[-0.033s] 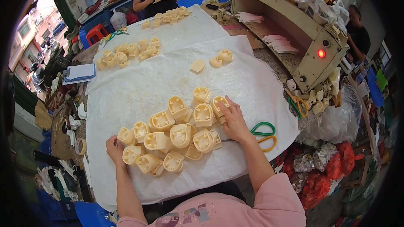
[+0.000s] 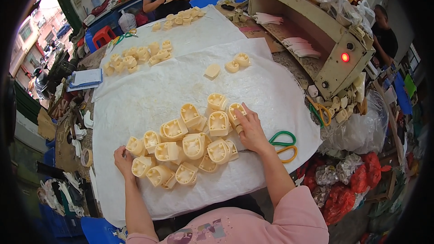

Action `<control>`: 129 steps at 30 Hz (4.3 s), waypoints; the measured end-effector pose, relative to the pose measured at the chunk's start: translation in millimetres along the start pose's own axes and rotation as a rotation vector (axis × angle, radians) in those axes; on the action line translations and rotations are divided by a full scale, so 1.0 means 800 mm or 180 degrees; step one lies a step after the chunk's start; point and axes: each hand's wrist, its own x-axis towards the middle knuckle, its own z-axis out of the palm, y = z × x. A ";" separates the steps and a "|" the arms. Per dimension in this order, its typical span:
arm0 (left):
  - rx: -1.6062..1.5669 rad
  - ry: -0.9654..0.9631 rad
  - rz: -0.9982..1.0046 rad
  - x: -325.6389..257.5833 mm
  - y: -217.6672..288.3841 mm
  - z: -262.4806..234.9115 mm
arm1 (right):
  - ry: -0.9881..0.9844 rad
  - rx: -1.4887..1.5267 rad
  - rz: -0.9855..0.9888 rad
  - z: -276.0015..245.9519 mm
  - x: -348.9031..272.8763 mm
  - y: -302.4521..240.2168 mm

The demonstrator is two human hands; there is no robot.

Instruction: The worker is inspecting and organizing plastic or foam shoe sole components, occasionally using scissors to trim excess material.

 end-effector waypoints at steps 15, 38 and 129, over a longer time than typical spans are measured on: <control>-0.0045 -0.0008 -0.0068 0.000 0.005 0.000 | 0.0229 0.0043 0.0016 0.010 -0.004 0.004; -0.0103 -0.0005 -0.0034 -0.001 0.004 -0.001 | 0.0336 0.0054 0.0044 0.014 -0.006 0.004; 0.0501 -0.0156 -0.0143 0.002 0.025 -0.006 | 0.2380 0.2376 0.1698 -0.039 0.263 0.135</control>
